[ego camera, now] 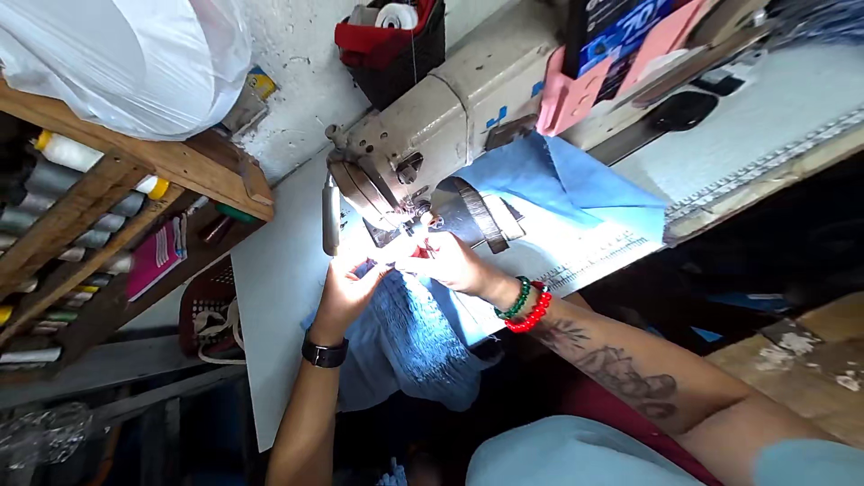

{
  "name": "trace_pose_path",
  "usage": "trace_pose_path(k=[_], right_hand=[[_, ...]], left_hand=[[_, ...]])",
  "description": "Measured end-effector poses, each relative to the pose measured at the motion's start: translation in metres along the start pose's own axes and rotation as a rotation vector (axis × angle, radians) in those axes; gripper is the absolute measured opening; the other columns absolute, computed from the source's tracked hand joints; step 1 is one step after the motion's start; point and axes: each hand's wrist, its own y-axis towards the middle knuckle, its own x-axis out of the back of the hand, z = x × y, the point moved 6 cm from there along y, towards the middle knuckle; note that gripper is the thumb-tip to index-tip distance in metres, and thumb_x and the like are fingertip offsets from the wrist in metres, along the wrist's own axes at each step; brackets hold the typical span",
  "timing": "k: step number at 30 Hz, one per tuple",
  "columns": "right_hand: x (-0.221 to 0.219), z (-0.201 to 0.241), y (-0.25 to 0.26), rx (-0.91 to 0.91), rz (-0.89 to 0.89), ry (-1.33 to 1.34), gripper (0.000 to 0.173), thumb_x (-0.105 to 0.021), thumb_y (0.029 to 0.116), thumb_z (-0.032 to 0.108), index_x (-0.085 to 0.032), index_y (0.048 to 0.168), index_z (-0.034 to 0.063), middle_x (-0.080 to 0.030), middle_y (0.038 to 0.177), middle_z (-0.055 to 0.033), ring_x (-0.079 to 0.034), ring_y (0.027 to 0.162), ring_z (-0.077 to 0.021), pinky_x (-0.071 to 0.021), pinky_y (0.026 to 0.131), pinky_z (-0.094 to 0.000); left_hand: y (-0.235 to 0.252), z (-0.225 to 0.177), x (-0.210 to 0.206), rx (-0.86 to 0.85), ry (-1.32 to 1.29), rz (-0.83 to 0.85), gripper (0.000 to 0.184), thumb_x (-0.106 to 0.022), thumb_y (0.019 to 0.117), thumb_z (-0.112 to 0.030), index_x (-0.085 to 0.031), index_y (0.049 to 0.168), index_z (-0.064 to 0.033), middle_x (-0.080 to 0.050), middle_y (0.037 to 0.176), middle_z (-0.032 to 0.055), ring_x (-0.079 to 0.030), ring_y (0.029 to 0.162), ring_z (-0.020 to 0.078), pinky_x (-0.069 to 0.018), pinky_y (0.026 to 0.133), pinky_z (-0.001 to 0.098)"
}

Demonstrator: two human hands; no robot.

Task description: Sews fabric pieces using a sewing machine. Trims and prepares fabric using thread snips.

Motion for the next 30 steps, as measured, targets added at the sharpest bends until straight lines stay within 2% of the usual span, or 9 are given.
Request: trace_pose_path(k=[4, 10, 13, 15, 17, 21, 26, 28, 30], right_hand=[[0.002, 0.001, -0.001, 0.048, -0.040, -0.052, 0.003, -0.073, 0.0897, 0.006, -0.071, 0.091, 0.0054, -0.069, 0.081, 0.0041, -0.062, 0.072, 0.0010, -0.0539, 0.068, -0.0176], [0.001, 0.002, -0.002, 0.100, -0.064, -0.186, 0.007, -0.072, 0.0890, 0.007, -0.068, 0.094, 0.0057, -0.069, 0.083, 0.0022, -0.063, 0.074, -0.0005, -0.0546, 0.070, -0.0192], [-0.003, -0.002, -0.004, 0.096, -0.003, -0.231, 0.018, -0.071, 0.0886, 0.010, -0.065, 0.105, 0.0038, -0.067, 0.087, -0.0014, -0.063, 0.077, -0.0044, -0.0552, 0.071, -0.0228], [-0.009, 0.003, -0.010, 0.045, 0.098, -0.212, 0.026, -0.072, 0.0898, 0.012, -0.064, 0.112, 0.0017, -0.067, 0.094, -0.0033, -0.064, 0.083, -0.0051, -0.0558, 0.077, -0.0234], [-0.017, 0.016, -0.024, -0.062, 0.170, -0.180, 0.021, -0.070, 0.0929, 0.015, -0.066, 0.108, 0.0013, -0.066, 0.091, -0.0011, -0.061, 0.077, -0.0010, -0.0526, 0.071, -0.0185], [-0.030, 0.035, -0.060, -0.309, 0.250, -0.050, 0.021, -0.065, 0.0979, 0.011, -0.067, 0.117, 0.0021, -0.069, 0.096, 0.0012, -0.058, 0.069, 0.0035, -0.0496, 0.064, -0.0143], [-0.022, 0.052, -0.069, -0.424, 0.270, -0.189, 0.032, -0.058, 0.1034, 0.016, -0.063, 0.132, 0.0027, -0.059, 0.074, 0.0050, -0.045, 0.054, 0.0041, -0.0383, 0.051, -0.0144], [-0.023, 0.050, -0.077, -0.459, 0.378, -0.219, 0.037, -0.055, 0.1048, 0.017, -0.057, 0.140, 0.0050, -0.064, 0.088, -0.0002, -0.050, 0.058, 0.0010, -0.0431, 0.053, -0.0171], [-0.030, 0.052, -0.093, -0.501, 0.561, -0.279, 0.044, -0.054, 0.1054, 0.017, -0.050, 0.149, 0.0081, -0.067, 0.121, -0.0095, -0.063, 0.083, -0.0086, -0.0531, 0.074, -0.0280]], left_hand=[[-0.001, 0.006, -0.002, 0.061, 0.003, -0.002, 0.009, -0.073, 0.0900, -0.009, -0.074, 0.097, -0.0038, -0.073, 0.099, 0.0028, -0.069, 0.095, 0.0075, -0.0589, 0.087, 0.0281], [0.000, 0.009, -0.007, 0.125, -0.078, 0.064, 0.005, -0.067, 0.0955, -0.007, -0.069, 0.097, -0.0031, -0.068, 0.084, 0.0000, -0.064, 0.076, 0.0051, -0.0557, 0.071, 0.0236], [0.001, 0.011, -0.006, 0.143, -0.014, 0.041, 0.009, -0.068, 0.0953, -0.012, -0.069, 0.090, -0.0045, -0.063, 0.076, -0.0013, -0.057, 0.067, 0.0034, -0.0496, 0.062, 0.0213], [0.002, 0.008, -0.002, 0.159, 0.004, 0.053, 0.009, -0.066, 0.0952, -0.012, -0.070, 0.096, -0.0043, -0.067, 0.082, -0.0012, -0.061, 0.072, 0.0029, -0.0531, 0.067, 0.0220], [0.004, 0.003, 0.004, 0.174, 0.000, 0.105, 0.011, -0.065, 0.0964, -0.011, -0.070, 0.099, -0.0023, -0.068, 0.085, -0.0007, -0.063, 0.075, 0.0020, -0.0554, 0.071, 0.0217], [0.008, -0.002, 0.005, 0.241, -0.009, 0.287, 0.010, -0.065, 0.0972, -0.013, -0.069, 0.095, -0.0038, -0.068, 0.085, -0.0021, -0.063, 0.075, 0.0002, -0.0554, 0.072, 0.0191], [0.018, 0.021, -0.027, 0.209, 0.154, 0.265, 0.014, -0.061, 0.1003, -0.013, -0.066, 0.095, -0.0014, -0.062, 0.080, 0.0042, -0.059, 0.073, 0.0094, -0.0507, 0.070, 0.0296], [0.017, 0.031, -0.032, 0.178, 0.151, 0.198, 0.013, -0.059, 0.1017, -0.012, -0.066, 0.098, -0.0022, -0.064, 0.085, 0.0046, -0.062, 0.078, 0.0099, -0.0525, 0.074, 0.0297], [0.014, 0.040, -0.031, 0.154, 0.144, 0.112, 0.014, -0.058, 0.1020, -0.011, -0.067, 0.098, -0.0015, -0.065, 0.089, 0.0071, -0.063, 0.082, 0.0125, -0.0544, 0.078, 0.0319]])
